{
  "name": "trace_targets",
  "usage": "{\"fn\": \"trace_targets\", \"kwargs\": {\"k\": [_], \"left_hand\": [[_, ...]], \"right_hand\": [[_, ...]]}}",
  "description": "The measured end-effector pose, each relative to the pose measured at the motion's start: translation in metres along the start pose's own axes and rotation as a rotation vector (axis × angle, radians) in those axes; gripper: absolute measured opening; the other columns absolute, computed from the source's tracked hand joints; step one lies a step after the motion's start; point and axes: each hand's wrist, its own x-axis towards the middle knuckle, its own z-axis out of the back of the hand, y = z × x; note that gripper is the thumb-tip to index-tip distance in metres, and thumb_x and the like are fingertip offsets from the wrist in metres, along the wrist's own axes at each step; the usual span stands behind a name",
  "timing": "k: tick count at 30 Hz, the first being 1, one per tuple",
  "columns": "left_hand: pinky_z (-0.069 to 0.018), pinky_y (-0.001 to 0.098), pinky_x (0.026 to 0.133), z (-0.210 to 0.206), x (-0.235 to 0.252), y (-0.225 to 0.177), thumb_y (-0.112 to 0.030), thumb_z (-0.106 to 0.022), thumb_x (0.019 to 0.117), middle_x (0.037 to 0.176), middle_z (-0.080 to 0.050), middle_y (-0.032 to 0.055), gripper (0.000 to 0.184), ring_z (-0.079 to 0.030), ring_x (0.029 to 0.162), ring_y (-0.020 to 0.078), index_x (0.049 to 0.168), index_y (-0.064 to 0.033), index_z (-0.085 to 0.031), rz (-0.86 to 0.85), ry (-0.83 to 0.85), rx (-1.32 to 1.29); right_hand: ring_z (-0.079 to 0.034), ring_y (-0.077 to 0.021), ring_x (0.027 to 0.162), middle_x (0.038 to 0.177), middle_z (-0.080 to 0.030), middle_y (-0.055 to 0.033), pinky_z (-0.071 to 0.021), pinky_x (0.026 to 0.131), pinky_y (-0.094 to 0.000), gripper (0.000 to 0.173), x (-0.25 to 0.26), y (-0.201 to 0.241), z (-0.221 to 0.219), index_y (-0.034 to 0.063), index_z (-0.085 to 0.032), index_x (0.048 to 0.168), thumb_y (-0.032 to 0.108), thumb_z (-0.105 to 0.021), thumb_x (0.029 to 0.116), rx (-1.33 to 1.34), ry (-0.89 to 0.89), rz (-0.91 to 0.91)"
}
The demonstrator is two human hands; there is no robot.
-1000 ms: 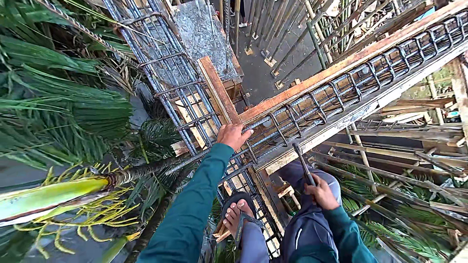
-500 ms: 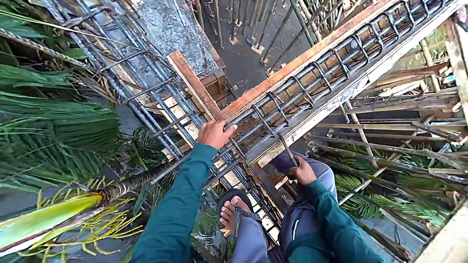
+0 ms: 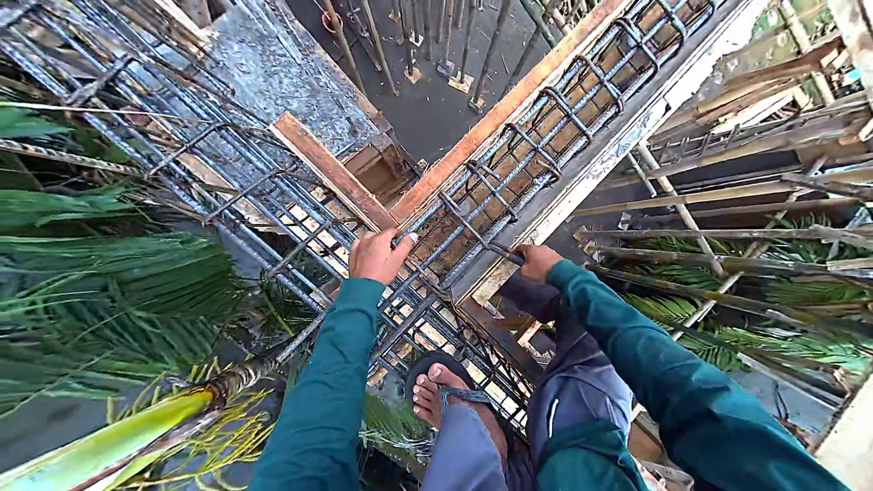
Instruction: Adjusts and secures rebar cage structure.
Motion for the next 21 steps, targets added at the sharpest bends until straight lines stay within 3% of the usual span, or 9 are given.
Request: {"fn": "trace_targets", "kwargs": {"k": [3, 6, 8, 9, 11, 12, 14, 17, 21], "left_hand": [[-0.0368, 0.0629, 0.112, 0.001, 0.0, -0.001, -0.054, -0.047, 0.1068, 0.122, -0.071, 0.0212, 0.056, -0.059, 0.127, 0.0407, 0.127, -0.0075, -0.07, -0.005, -0.005, -0.007], [-0.0367, 0.0635, 0.112, 0.002, -0.001, -0.003, -0.053, -0.047, 0.1067, 0.123, -0.07, 0.0228, 0.056, -0.059, 0.127, 0.0419, 0.128, -0.0061, -0.069, 0.004, 0.002, -0.003], [-0.0378, 0.0633, 0.111, 0.004, -0.001, -0.004, -0.054, -0.048, 0.1065, 0.121, -0.07, 0.0239, 0.057, -0.06, 0.126, 0.0426, 0.126, -0.005, -0.07, 0.01, -0.003, 0.0], [-0.0377, 0.0633, 0.111, 0.005, -0.001, -0.005, -0.053, -0.048, 0.1064, 0.121, -0.07, 0.0245, 0.056, -0.059, 0.126, 0.0432, 0.127, -0.0049, -0.07, 0.012, -0.003, -0.002], [-0.0383, 0.0636, 0.111, 0.003, -0.001, -0.004, -0.054, -0.049, 0.106, 0.121, -0.069, 0.0251, 0.057, -0.058, 0.126, 0.0442, 0.127, -0.0046, -0.069, 0.014, -0.005, -0.002], [-0.0392, 0.0638, 0.11, 0.003, 0.0, -0.003, -0.055, -0.049, 0.1056, 0.121, -0.069, 0.0252, 0.058, -0.059, 0.126, 0.0445, 0.126, -0.0047, -0.07, 0.016, -0.006, 0.004], [-0.0404, 0.0636, 0.109, 0.002, 0.001, -0.003, -0.057, -0.049, 0.1046, 0.119, -0.069, 0.0254, 0.06, -0.058, 0.125, 0.0451, 0.126, -0.005, -0.07, 0.026, -0.001, 0.015], [-0.0414, 0.0632, 0.108, 0.005, 0.0, -0.005, -0.058, -0.05, 0.1038, 0.119, -0.07, 0.0252, 0.06, -0.059, 0.125, 0.0453, 0.127, -0.0058, -0.07, 0.045, 0.017, 0.031], [-0.0418, 0.0628, 0.108, 0.005, 0.002, 0.002, -0.055, -0.052, 0.1038, 0.117, -0.071, 0.0248, 0.058, -0.06, 0.123, 0.0452, 0.126, -0.0047, -0.07, 0.007, 0.025, -0.015]], "right_hand": [[-0.069, -0.0438, 0.107, 0.112, -0.071, -0.0227, -0.0525, 0.086, -0.07, 0.04, -0.018, 0.003, 0.007, 0.0087, -0.064, 0.126, 0.024, -0.069, 0.0894, 0.022, -0.042, -0.07], [-0.07, -0.0401, 0.086, 0.095, -0.071, -0.0225, -0.0548, 0.076, -0.0646, 0.035, -0.031, -0.018, -0.018, 0.0015, -0.064, 0.119, 0.016, -0.071, 0.0884, 0.33, -0.108, -0.04], [-0.064, -0.0331, 0.079, 0.096, -0.068, -0.0207, -0.0524, 0.073, -0.0562, 0.04, -0.041, -0.022, -0.025, 0.0001, -0.063, 0.126, 0.012, -0.07, 0.0877, 0.516, -0.078, -0.031], [-0.064, -0.0329, 0.082, 0.1, -0.067, -0.0209, -0.0523, 0.074, -0.0552, 0.044, -0.044, -0.017, -0.03, 0.0008, -0.061, 0.13, 0.012, -0.07, 0.0879, 0.552, -0.086, -0.055], [-0.068, -0.0396, 0.107, 0.116, -0.069, -0.0238, -0.0523, 0.093, -0.0617, 0.05, -0.042, -0.004, -0.037, 0.0049, -0.057, 0.137, 0.015, -0.067, 0.0898, 0.472, -0.071, -0.111], [-0.067, -0.0402, 0.113, 0.119, -0.069, -0.0234, -0.0509, 0.097, -0.0632, 0.048, -0.041, 0.0, -0.036, 0.006, -0.058, 0.136, 0.018, -0.067, 0.0908, 0.405, -0.039, -0.104], [-0.068, -0.0391, 0.111, 0.116, -0.071, -0.0212, -0.0506, 0.096, -0.0635, 0.044, -0.044, 0.002, -0.03, 0.0066, -0.062, 0.131, 0.019, -0.067, 0.0895, 0.347, -0.017, -0.091], [-0.068, -0.0376, 0.11, 0.118, -0.07, -0.02, -0.0516, 0.094, -0.0623, 0.053, -0.065, -0.009, -0.026, 0.0089, -0.057, 0.139, 0.021, -0.067, 0.0886, 0.363, -0.051, -0.16], [-0.067, -0.036, 0.103, 0.116, -0.069, -0.0199, -0.0519, 0.09, -0.0617, 0.058, -0.119, -0.038, -0.021, 0.0077, -0.061, 0.137, 0.014, -0.074, 0.0812, 0.492, -0.156, -0.13]]}}
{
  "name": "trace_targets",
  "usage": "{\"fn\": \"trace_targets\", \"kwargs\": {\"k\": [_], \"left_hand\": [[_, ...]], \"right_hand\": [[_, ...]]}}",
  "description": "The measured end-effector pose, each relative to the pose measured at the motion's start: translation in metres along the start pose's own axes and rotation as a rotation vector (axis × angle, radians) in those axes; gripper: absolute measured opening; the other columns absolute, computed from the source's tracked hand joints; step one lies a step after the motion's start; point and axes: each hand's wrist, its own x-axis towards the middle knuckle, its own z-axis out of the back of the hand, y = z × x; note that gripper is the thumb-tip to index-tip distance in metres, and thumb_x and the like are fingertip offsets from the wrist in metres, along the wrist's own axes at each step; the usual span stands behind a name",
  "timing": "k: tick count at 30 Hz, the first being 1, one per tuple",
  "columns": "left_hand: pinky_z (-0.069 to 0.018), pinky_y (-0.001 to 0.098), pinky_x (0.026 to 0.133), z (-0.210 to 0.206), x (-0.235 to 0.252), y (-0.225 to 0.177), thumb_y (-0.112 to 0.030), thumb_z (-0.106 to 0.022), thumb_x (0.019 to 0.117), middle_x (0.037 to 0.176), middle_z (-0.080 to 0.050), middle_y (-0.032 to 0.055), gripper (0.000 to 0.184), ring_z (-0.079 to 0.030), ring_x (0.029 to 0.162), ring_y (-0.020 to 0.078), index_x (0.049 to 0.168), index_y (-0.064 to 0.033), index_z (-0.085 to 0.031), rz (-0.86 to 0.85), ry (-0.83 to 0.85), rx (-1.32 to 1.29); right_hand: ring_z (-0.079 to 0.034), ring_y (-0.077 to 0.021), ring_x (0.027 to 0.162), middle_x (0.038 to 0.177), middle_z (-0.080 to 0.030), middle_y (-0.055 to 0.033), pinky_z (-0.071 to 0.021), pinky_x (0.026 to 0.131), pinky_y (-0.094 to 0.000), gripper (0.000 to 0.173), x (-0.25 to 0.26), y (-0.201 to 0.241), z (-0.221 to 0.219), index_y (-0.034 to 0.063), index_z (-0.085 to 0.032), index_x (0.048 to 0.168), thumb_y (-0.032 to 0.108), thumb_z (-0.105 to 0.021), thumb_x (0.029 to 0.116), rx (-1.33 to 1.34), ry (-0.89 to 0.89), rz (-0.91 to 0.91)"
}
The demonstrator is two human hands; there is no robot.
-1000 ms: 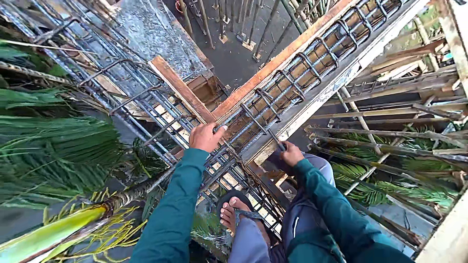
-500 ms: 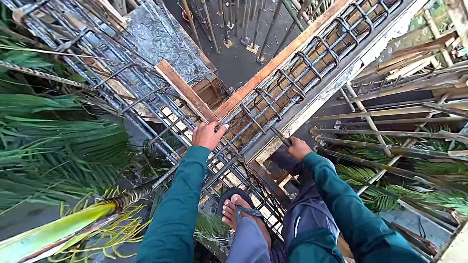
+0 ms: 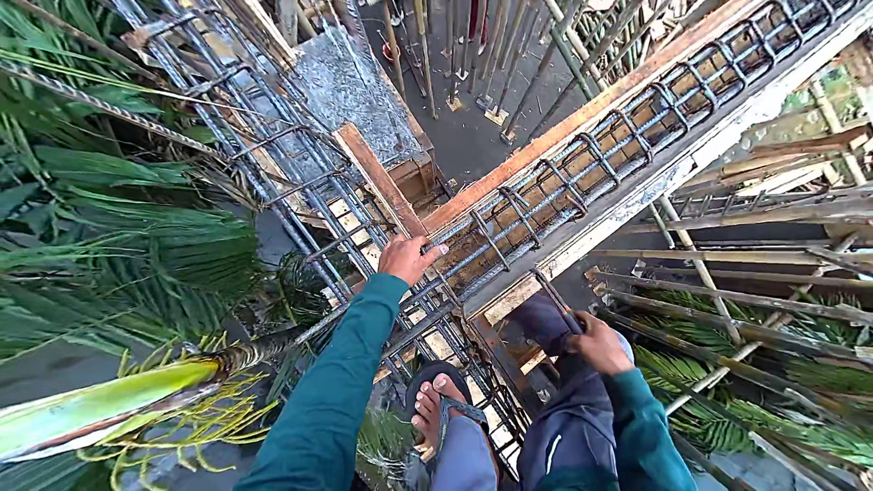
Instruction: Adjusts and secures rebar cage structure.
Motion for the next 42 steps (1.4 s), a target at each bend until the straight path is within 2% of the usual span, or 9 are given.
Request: {"fn": "trace_targets", "kwargs": {"k": [4, 8, 14, 18, 22, 31, 35, 38, 42], "left_hand": [[-0.0412, 0.0645, 0.109, 0.004, 0.005, 0.005, -0.052, -0.039, 0.1093, 0.121, -0.07, 0.025, 0.06, -0.058, 0.128, 0.044, 0.122, -0.0042, -0.072, -0.034, 0.036, -0.088], [-0.0382, 0.0634, 0.113, 0.012, 0.008, 0.005, -0.045, -0.028, 0.1131, 0.125, -0.068, 0.0275, 0.065, -0.056, 0.132, 0.0438, 0.117, 0.003, -0.072, -0.039, 0.096, -0.097], [-0.0447, 0.0661, 0.102, 0.022, 0.007, 0.002, -0.043, -0.023, 0.1138, 0.114, -0.068, 0.0304, 0.068, -0.063, 0.119, 0.0456, 0.107, 0.0074, -0.069, -0.002, 0.169, -0.07], [-0.047, 0.0655, 0.098, 0.019, 0.012, 0.006, -0.041, -0.026, 0.1138, 0.109, -0.068, 0.0293, 0.065, -0.064, 0.115, 0.0456, 0.104, 0.0068, -0.069, -0.051, 0.157, -0.029], [-0.0463, 0.062, 0.104, 0.009, 0.011, 0.01, -0.043, -0.031, 0.1129, 0.119, -0.07, 0.0227, 0.059, -0.061, 0.126, 0.0408, 0.117, 0.0003, -0.071, -0.124, 0.103, 0.035], [-0.0454, 0.0626, 0.104, -0.002, 0.005, 0.011, -0.046, -0.031, 0.1124, 0.123, -0.07, 0.0226, 0.062, -0.061, 0.126, 0.0399, 0.116, 0.0014, -0.071, -0.117, -0.006, 0.031], [-0.0435, 0.0666, 0.103, 0.0, 0.003, 0.007, -0.047, -0.03, 0.1124, 0.123, -0.069, 0.025, 0.064, -0.061, 0.125, 0.0427, 0.116, 0.0025, -0.07, -0.105, -0.023, 0.032], [-0.0446, 0.0673, 0.1, 0.001, -0.001, 0.005, -0.046, -0.03, 0.1124, 0.119, -0.07, 0.0259, 0.064, -0.063, 0.122, 0.0439, 0.113, 0.0033, -0.071, -0.112, -0.037, 0.027], [-0.0449, 0.0663, 0.1, 0.0, -0.001, 0.006, -0.048, -0.03, 0.1122, 0.119, -0.07, 0.0248, 0.065, -0.063, 0.122, 0.0429, 0.113, 0.0023, -0.071, -0.099, -0.046, 0.039]], "right_hand": [[-0.066, -0.0223, 0.068, 0.093, -0.068, -0.0124, -0.0582, 0.062, -0.0442, 0.047, -0.008, 0.03, 0.013, 0.0065, -0.057, 0.141, 0.018, -0.062, 0.0951, 0.165, 0.011, 0.19], [-0.066, -0.0242, 0.067, 0.089, -0.068, -0.0166, -0.0585, 0.065, -0.0438, 0.037, 0.041, 0.097, 0.02, 0.0012, -0.057, 0.136, 0.011, -0.061, 0.1003, 0.189, 0.063, 0.262], [-0.058, -0.0195, 0.047, 0.072, -0.062, -0.0134, -0.0538, 0.046, -0.0362, 0.036, 0.076, 0.147, 0.01, 0.0019, -0.053, 0.133, 0.023, -0.062, 0.1049, -0.001, 0.182, 0.196], [-0.061, -0.0205, 0.047, 0.072, -0.063, -0.0134, -0.0566, 0.047, -0.0371, 0.038, 0.081, 0.146, 0.015, 0.002, -0.047, 0.135, 0.019, -0.062, 0.104, 0.021, 0.116, 0.207], [-0.063, -0.0202, 0.051, 0.076, -0.067, -0.0115, -0.058, 0.05, -0.0382, 0.036, 0.052, 0.122, 0.011, 0.0028, -0.053, 0.131, 0.019, -0.064, 0.1011, 0.037, 0.168, 0.243], [-0.062, -0.018, 0.05, 0.078, -0.067, -0.0092, -0.0575, 0.049, -0.0365, 0.044, -0.059, -0.016, -0.057, 0.0004, -0.051, 0.133, 0.01, -0.062, 0.091, 0.366, 0.343, -0.027], [-0.066, -0.024, 0.065, 0.093, -0.067, -0.0154, -0.059, 0.061, -0.0438, 0.05, -0.022, 0.021, -0.082, 0.0028, -0.045, 0.144, 0.015, -0.06, 0.0973, 0.155, 0.388, -0.046], [-0.07, -0.0344, 0.098, 0.114, -0.068, -0.0231, -0.0558, 0.089, -0.0547, 0.049, 0.02, 0.056, -0.089, 0.0025, -0.045, 0.146, 0.019, -0.058, 0.1012, -0.074, 0.409, 0.001], [-0.068, -0.0258, 0.072, 0.094, -0.067, -0.0183, -0.0579, 0.071, -0.0448, 0.039, 0.052, 0.079, -0.099, 0.0006, -0.049, 0.136, 0.016, -0.059, 0.1017, -0.078, 0.407, -0.01]]}}
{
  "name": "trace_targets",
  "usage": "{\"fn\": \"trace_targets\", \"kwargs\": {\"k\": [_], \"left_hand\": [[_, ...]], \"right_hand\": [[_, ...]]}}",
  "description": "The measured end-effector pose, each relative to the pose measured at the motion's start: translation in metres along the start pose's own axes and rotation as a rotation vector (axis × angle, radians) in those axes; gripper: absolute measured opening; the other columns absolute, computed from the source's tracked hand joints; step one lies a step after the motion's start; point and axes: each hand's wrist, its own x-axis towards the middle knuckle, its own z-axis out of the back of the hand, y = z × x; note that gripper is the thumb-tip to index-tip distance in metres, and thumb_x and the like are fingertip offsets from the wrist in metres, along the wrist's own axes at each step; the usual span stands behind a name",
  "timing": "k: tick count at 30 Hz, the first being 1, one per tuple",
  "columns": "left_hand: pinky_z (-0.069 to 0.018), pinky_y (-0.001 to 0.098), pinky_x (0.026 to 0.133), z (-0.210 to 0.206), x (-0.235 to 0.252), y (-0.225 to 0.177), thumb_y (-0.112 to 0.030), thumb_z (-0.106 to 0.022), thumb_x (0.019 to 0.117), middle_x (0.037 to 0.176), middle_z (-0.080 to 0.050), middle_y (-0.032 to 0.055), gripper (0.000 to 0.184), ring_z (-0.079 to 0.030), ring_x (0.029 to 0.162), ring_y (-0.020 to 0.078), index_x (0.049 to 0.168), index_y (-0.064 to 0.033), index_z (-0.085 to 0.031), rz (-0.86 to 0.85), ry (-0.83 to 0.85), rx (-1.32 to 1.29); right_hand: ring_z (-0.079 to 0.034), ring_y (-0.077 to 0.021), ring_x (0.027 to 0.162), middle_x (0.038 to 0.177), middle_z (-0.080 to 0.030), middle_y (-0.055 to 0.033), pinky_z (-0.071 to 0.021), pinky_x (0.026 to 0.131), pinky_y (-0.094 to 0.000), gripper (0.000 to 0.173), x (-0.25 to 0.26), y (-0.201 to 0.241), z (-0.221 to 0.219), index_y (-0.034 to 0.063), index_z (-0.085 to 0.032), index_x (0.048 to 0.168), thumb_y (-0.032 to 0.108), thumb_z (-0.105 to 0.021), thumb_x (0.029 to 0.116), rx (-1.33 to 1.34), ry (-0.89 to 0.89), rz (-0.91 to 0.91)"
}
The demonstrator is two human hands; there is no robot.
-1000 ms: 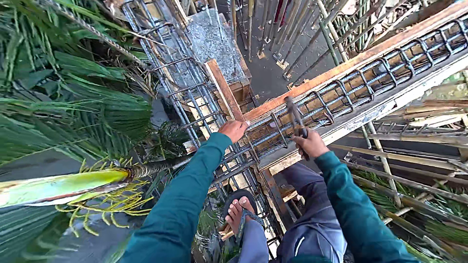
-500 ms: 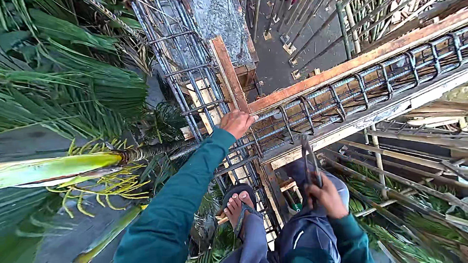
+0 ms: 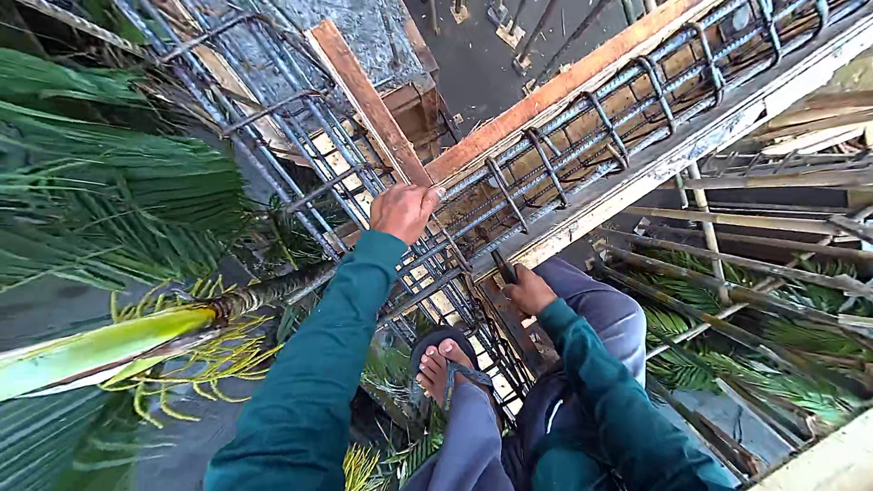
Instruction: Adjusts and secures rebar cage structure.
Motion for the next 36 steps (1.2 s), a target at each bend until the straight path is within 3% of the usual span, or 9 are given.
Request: {"fn": "trace_targets", "kwargs": {"k": [4, 9, 13, 17, 20, 24, 28, 32, 36], "left_hand": [[-0.046, 0.0648, 0.102, -0.005, 0.003, 0.004, -0.045, -0.032, 0.1123, 0.121, -0.071, 0.0224, 0.061, -0.064, 0.122, 0.0408, 0.117, 0.0004, -0.072, -0.024, -0.039, -0.01], [-0.0469, 0.0643, 0.101, -0.003, 0.004, 0.004, -0.047, -0.032, 0.1118, 0.12, -0.072, 0.0214, 0.062, -0.065, 0.121, 0.0401, 0.115, -0.0014, -0.073, -0.007, -0.018, -0.022], [-0.047, 0.0631, 0.1, -0.004, 0.005, 0.005, -0.05, -0.03, 0.1116, 0.119, -0.072, 0.0212, 0.064, -0.065, 0.121, 0.0393, 0.116, -0.0025, -0.073, 0.008, 0.006, -0.026], [-0.048, 0.062, 0.099, -0.005, 0.005, 0.006, -0.05, -0.03, 0.1115, 0.116, -0.073, 0.02, 0.065, -0.066, 0.119, 0.038, 0.113, -0.0028, -0.073, -0.005, -0.011, -0.016], [-0.0483, 0.0619, 0.097, -0.004, 0.005, 0.006, -0.05, -0.031, 0.1116, 0.115, -0.072, 0.0209, 0.064, -0.066, 0.118, 0.0387, 0.111, -0.0013, -0.073, -0.004, -0.008, -0.018], [-0.0495, 0.061, 0.094, -0.004, 0.004, 0.007, -0.051, -0.031, 0.111, 0.111, -0.073, 0.0199, 0.065, -0.067, 0.115, 0.0377, 0.108, -0.0022, -0.073, -0.003, -0.011, -0.009], [-0.0502, 0.0607, 0.091, -0.004, 0.006, 0.006, -0.051, -0.03, 0.1111, 0.108, -0.073, 0.0193, 0.066, -0.068, 0.113, 0.0377, 0.104, -0.0019, -0.073, -0.007, -0.006, 0.003], [-0.0505, 0.0611, 0.091, -0.003, 0.006, 0.006, -0.053, -0.03, 0.1105, 0.109, -0.073, 0.02, 0.067, -0.067, 0.114, 0.0383, 0.104, -0.0016, -0.073, 0.002, 0.005, 0.006], [-0.0503, 0.0624, 0.088, -0.002, 0.005, 0.007, -0.052, -0.032, 0.1105, 0.107, -0.072, 0.0216, 0.066, -0.067, 0.113, 0.0395, 0.101, 0.0001, -0.071, -0.003, 0.003, -0.01]], "right_hand": [[-0.066, -0.0203, 0.063, 0.09, -0.065, -0.0146, -0.0586, 0.061, -0.0385, 0.04, 0.005, 0.013, 0.009, 0.0018, -0.044, 0.137, 0.016, -0.058, 0.1025, -0.012, 0.049, -0.049], [-0.069, -0.0305, 0.073, 0.1, -0.067, -0.019, -0.0585, 0.069, -0.0524, 0.043, -0.067, -0.01, 0.032, 0.0052, -0.05, 0.138, 0.02, -0.062, 0.0992, -0.21, 0.099, -0.028], [-0.065, -0.0205, 0.056, 0.087, -0.066, -0.0109, -0.0585, 0.053, -0.0401, 0.04, -0.108, -0.045, 0.033, 0.0069, -0.052, 0.133, 0.018, -0.064, 0.096, 0.041, 0.045, 0.035], [-0.065, -0.0172, 0.057, 0.088, -0.066, -0.0089, -0.0593, 0.052, -0.0339, 0.044, -0.071, -0.042, 0.022, 0.0006, -0.048, 0.137, 0.013, -0.062, 0.0969, 0.344, 0.068, 0.195], [-0.065, -0.0165, 0.057, 0.085, -0.067, -0.0092, -0.0591, 0.054, -0.0324, 0.042, -0.029, -0.019, 0.017, -0.0016, -0.05, 0.135, 0.011, -0.063, 0.0965, 0.334, 0.067, 0.239], [-0.066, -0.0169, 0.064, 0.098, -0.067, -0.0131, -0.0589, 0.06, -0.0323, 0.044, 0.003, 0.017, 0.013, -0.0028, -0.044, 0.137, -0.004, -0.059, 0.0953, 0.372, 0.058, 0.307], [-0.066, -0.0194, 0.053, 0.072, -0.07, -0.0141, -0.0586, 0.055, -0.0351, 0.034, 0.027, 0.032, 0.008, -0.006, -0.059, 0.122, -0.003, -0.065, 0.0893, 0.293, -0.128, 0.308], [-0.066, -0.0234, 0.05, 0.076, -0.069, -0.0184, -0.0594, 0.052, -0.0398, 0.038, 0.034, 0.034, 0.011, -0.0029, -0.058, 0.129, 0.01, -0.07, 0.0947, 0.13, -0.17, 0.208], [-0.064, -0.0183, 0.048, 0.071, -0.067, -0.0141, -0.0566, 0.046, -0.0321, 0.048, 0.028, 0.047, 0.016, 0.0, -0.052, 0.139, -0.002, -0.067, 0.0932, 0.461, -0.041, 0.193]]}}
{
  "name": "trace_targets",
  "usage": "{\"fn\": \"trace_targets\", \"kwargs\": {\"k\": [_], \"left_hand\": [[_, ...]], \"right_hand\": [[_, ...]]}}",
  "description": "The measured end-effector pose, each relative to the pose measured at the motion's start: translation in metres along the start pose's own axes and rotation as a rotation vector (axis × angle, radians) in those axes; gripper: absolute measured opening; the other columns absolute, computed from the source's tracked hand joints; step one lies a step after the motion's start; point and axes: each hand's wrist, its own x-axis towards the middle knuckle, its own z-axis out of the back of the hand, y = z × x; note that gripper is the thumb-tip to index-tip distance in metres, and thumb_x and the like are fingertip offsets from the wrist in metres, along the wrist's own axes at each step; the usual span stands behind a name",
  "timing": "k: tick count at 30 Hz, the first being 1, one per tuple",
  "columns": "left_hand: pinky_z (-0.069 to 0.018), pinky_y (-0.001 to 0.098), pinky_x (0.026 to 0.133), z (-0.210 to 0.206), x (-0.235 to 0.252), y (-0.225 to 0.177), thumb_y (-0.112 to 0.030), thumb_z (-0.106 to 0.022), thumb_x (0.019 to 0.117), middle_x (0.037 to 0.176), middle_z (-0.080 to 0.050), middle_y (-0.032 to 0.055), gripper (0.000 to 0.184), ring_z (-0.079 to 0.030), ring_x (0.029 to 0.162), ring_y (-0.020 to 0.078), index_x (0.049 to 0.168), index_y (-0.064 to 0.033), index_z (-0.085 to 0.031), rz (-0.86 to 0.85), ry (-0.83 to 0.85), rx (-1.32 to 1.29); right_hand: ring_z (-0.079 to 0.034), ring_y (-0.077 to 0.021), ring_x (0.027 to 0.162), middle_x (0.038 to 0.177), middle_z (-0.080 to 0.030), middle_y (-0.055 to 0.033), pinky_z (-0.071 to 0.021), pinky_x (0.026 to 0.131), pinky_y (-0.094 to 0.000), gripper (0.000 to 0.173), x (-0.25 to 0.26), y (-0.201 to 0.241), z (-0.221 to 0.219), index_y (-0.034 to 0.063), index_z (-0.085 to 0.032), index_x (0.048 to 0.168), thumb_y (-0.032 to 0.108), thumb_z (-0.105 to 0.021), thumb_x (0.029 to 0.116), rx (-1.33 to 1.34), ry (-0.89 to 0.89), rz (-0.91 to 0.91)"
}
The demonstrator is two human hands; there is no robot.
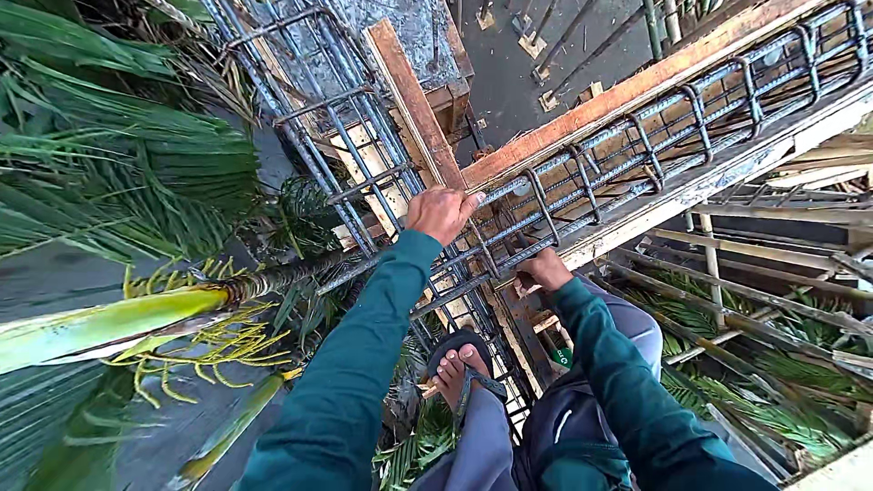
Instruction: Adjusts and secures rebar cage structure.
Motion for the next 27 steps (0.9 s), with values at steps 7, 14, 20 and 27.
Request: {"fn": "trace_targets", "kwargs": {"k": [7, 14, 20, 27], "left_hand": [[-0.0515, 0.0607, 0.086, -0.002, 0.001, 0.002, -0.052, -0.031, 0.1106, 0.103, -0.073, 0.0208, 0.067, -0.069, 0.109, 0.039, 0.098, 0.0003, -0.071, -0.02, -0.013, 0.017], [-0.0518, 0.0594, 0.087, -0.003, 0.0, 0.0, -0.05, -0.033, 0.1109, 0.105, -0.073, 0.0201, 0.065, -0.069, 0.109, 0.0379, 0.1, -0.0001, -0.072, -0.025, -0.027, 0.016], [-0.052, 0.0587, 0.087, -0.002, 0.0, 0.0, -0.05, -0.034, 0.1108, 0.103, -0.073, 0.0199, 0.064, -0.069, 0.107, 0.0376, 0.099, -0.0001, -0.072, -0.035, -0.044, 0.016], [-0.0511, 0.0603, 0.092, -0.001, -0.002, 0.0, -0.052, -0.035, 0.1102, 0.108, -0.073, 0.0207, 0.065, -0.069, 0.11, 0.0386, 0.106, -0.0001, -0.073, -0.021, -0.029, -0.003]], "right_hand": [[-0.058, -0.0111, 0.043, 0.081, -0.07, -0.0118, -0.0478, 0.036, -0.0231, 0.043, 0.0, 0.002, -0.005, 0.0054, -0.049, 0.143, 0.004, -0.061, 0.1015, 0.105, 0.091, 0.034], [-0.049, -0.011, 0.035, 0.066, -0.066, -0.0117, -0.039, 0.031, -0.0228, 0.046, 0.008, -0.016, -0.014, 0.0101, -0.051, 0.145, 0.018, -0.065, 0.1023, 0.03, -0.068, 0.12], [-0.049, -0.0119, 0.037, 0.069, -0.068, -0.0109, -0.0404, 0.035, -0.0257, 0.038, 0.01, -0.016, -0.015, 0.0064, -0.058, 0.137, 0.017, -0.065, 0.1016, -0.083, -0.123, 0.135], [-0.051, -0.0122, 0.039, 0.069, -0.067, -0.0116, -0.0432, 0.036, -0.0258, 0.043, 0.002, -0.01, -0.03, 0.0125, -0.051, 0.148, 0.021, -0.058, 0.1067, 0.09, -0.146, 0.011]]}}
